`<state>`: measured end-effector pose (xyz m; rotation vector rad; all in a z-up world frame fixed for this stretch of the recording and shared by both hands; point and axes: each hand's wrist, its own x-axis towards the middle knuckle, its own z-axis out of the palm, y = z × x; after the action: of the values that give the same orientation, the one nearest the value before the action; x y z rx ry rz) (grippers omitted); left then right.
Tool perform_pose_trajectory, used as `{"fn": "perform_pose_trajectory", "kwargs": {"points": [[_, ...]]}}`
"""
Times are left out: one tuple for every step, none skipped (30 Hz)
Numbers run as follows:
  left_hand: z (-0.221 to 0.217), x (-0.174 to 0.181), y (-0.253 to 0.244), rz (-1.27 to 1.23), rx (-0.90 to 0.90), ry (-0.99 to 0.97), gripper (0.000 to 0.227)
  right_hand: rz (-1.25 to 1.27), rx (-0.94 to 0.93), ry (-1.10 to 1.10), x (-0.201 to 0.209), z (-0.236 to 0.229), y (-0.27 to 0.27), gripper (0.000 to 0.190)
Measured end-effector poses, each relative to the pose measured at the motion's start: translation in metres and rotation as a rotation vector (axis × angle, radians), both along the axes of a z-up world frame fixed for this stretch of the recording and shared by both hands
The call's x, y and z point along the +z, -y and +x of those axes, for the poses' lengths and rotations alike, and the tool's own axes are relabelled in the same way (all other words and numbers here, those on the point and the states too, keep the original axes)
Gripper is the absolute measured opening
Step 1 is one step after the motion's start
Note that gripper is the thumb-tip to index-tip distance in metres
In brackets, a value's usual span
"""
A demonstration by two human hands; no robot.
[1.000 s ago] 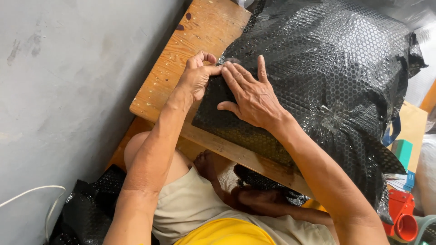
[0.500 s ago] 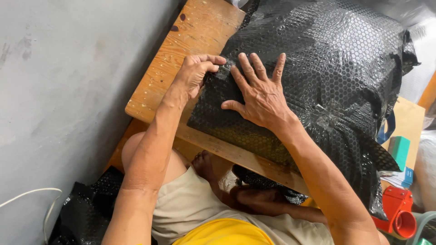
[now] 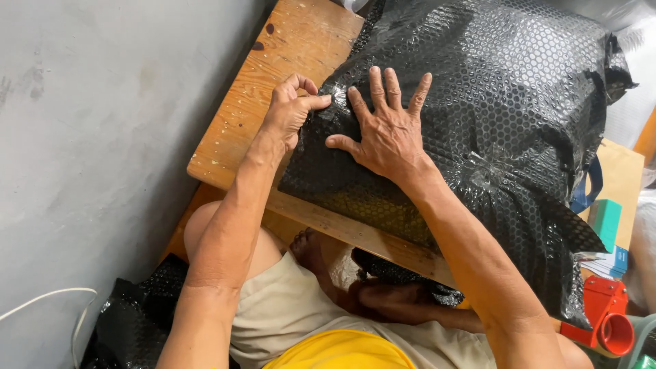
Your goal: Wrapping a large object in black bubble wrap and securing it with adhesive tape from a dispenser.
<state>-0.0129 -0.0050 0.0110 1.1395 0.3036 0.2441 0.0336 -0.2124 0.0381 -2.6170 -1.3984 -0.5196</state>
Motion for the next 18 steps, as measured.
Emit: {"fn": "perform_pose_trajectory", "kwargs": {"points": [[0.001,0.001,0.0,0.021,-0.045,-0.008,0.018,0.006,0.006,0.002,0.003,0.0,0.001,0.104],[0.002,0.001,-0.001,0.043,-0.09,-0.017,0.016,0.012,0.013,0.003,0.005,-0.001,0.001,0.105],[0.003,0.003,-0.001,0.041,-0.089,-0.017,0.016,0.01,0.014,0.003,0.009,-0.004,0.001,0.105],[0.003,0.004,-0.001,0.044,-0.087,-0.047,0.013,0.032,0.031,0.003,0.012,-0.008,0.001,0.111],[0.005,0.005,0.0,0.047,-0.087,-0.076,0.016,0.052,0.046,0.004,0.015,-0.011,0.002,0.116],[0.008,0.002,0.0,0.045,-0.088,-0.075,0.016,0.051,0.045,0.005,0.015,-0.011,0.002,0.116],[0.011,-0.002,0.001,0.058,-0.078,-0.029,0.013,0.047,0.05,-0.023,0.014,-0.012,0.002,0.114],[0.014,-0.006,0.002,0.069,-0.067,0.016,0.019,0.044,0.055,-0.051,0.013,-0.013,0.003,0.112],[0.015,-0.005,0.004,0.07,-0.071,0.017,0.019,0.045,0.05,-0.051,0.013,-0.014,0.005,0.112],[0.016,-0.003,0.007,0.078,-0.042,-0.017,0.022,0.038,0.05,-0.056,0.012,-0.016,0.006,0.109],[0.016,-0.001,0.01,0.087,-0.014,-0.052,0.026,0.033,0.05,-0.061,0.011,-0.018,0.008,0.106],[0.017,-0.004,0.009,0.089,-0.018,-0.052,0.026,0.035,0.046,-0.061,0.013,-0.021,0.013,0.106],[0.019,-0.008,0.009,0.063,-0.015,-0.05,0.03,0.049,0.039,-0.072,0.015,-0.025,0.018,0.101],[0.02,-0.011,0.009,0.037,-0.013,-0.048,0.035,0.063,0.032,-0.082,0.017,-0.029,0.022,0.096],[0.02,-0.006,0.008,0.036,-0.017,-0.047,0.035,0.062,0.028,-0.08,0.021,-0.03,0.032,0.096],[0.019,-0.001,0.008,-0.005,-0.032,-0.114,0.039,0.045,-0.016,-0.097,0.025,-0.031,0.041,0.097],[0.017,0.004,0.007,-0.046,-0.043,-0.182,0.045,0.028,-0.057,-0.115,0.029,-0.033,0.05,0.099],[0.018,0.002,0.007,-0.046,-0.043,-0.183,0.045,0.028,-0.057,-0.115,0.031,-0.031,0.063,0.099]]}}
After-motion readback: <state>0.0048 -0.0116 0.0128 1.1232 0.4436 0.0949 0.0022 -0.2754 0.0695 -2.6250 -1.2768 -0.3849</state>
